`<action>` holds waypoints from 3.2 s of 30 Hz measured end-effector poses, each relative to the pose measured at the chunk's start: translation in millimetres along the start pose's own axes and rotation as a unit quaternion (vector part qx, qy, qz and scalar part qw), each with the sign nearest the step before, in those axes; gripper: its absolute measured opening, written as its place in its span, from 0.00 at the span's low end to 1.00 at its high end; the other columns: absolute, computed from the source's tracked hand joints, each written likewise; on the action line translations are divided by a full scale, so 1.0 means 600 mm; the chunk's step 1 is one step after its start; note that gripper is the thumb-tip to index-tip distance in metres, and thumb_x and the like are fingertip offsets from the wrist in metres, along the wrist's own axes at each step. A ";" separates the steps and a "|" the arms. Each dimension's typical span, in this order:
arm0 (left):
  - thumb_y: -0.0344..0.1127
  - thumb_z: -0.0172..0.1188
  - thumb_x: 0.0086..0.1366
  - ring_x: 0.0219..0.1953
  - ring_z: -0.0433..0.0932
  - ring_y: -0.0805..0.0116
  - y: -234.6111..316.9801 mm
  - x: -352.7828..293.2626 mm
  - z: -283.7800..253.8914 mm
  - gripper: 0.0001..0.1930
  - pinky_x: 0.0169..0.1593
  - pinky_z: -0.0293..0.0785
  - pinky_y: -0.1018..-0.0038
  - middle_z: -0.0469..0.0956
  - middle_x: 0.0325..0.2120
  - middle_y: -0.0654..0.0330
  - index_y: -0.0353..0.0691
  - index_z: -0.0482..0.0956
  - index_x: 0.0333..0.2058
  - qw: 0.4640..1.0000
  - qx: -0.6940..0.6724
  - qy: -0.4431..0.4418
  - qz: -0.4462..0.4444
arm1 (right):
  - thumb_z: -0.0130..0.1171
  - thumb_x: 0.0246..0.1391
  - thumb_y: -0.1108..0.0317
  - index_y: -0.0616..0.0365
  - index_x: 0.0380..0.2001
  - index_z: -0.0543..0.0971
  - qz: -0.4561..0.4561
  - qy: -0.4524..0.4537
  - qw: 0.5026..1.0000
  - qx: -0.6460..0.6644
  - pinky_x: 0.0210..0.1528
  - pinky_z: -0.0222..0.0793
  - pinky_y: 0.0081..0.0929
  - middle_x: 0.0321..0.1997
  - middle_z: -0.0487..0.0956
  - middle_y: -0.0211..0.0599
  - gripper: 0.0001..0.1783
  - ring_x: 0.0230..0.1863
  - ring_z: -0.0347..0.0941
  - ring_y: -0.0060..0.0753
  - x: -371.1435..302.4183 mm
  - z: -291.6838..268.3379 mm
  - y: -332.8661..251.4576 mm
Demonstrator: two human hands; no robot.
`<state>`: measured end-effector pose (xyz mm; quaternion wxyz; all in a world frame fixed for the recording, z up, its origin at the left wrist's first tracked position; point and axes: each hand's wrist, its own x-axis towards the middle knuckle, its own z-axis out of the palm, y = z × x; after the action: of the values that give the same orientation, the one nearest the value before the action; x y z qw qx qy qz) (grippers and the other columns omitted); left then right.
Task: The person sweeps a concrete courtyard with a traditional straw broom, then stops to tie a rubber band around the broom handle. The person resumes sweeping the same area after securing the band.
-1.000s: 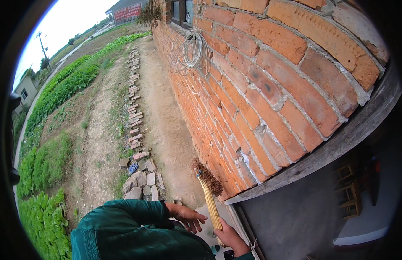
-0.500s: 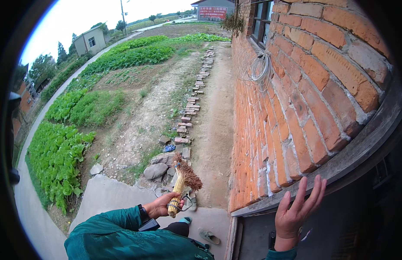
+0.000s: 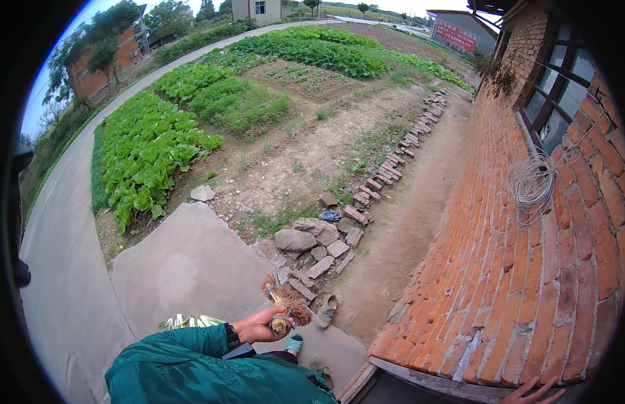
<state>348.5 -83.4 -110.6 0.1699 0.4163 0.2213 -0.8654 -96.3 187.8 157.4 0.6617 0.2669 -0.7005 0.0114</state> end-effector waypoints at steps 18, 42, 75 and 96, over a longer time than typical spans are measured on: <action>0.37 0.55 0.64 0.29 0.77 0.63 0.106 -0.016 0.019 0.14 0.36 0.81 0.69 0.74 0.30 0.53 0.29 0.69 0.36 0.998 -0.014 -0.061 -0.009 | 0.62 0.53 0.48 0.46 0.51 0.75 -0.074 0.011 0.997 0.021 0.67 0.32 0.63 0.58 0.65 0.47 0.25 0.66 0.54 0.53 -0.022 0.031 0.046; 0.39 0.53 0.65 0.30 0.75 0.66 0.145 -0.042 0.025 0.14 0.35 0.79 0.72 0.73 0.28 0.56 0.30 0.69 0.36 0.994 -0.019 -0.103 0.021 | 0.63 0.52 0.51 0.44 0.54 0.72 -0.070 0.020 0.997 -0.014 0.64 0.41 0.69 0.60 0.65 0.42 0.26 0.63 0.59 0.49 -0.025 0.016 0.047; 0.37 0.54 0.65 0.30 0.75 0.64 0.170 -0.061 0.004 0.11 0.35 0.79 0.70 0.74 0.28 0.56 0.34 0.70 0.37 0.992 -0.066 -0.094 0.057 | 0.63 0.53 0.51 0.44 0.53 0.73 -0.079 0.030 0.996 -0.027 0.64 0.43 0.67 0.59 0.66 0.43 0.25 0.61 0.62 0.51 -0.026 -0.002 0.055; 0.37 0.54 0.64 0.30 0.75 0.66 0.136 -0.089 -0.021 0.14 0.34 0.78 0.72 0.72 0.30 0.56 0.31 0.68 0.40 0.992 -0.079 -0.093 0.040 | 0.63 0.53 0.52 0.47 0.52 0.74 -0.070 0.026 0.997 0.017 0.66 0.33 0.66 0.59 0.66 0.45 0.25 0.66 0.57 0.48 -0.025 -0.016 0.052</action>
<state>427.5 -139.5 -95.0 0.2567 0.3282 0.2555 -0.8724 -100.1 223.4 155.0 0.6742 0.3257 -0.6627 -0.0161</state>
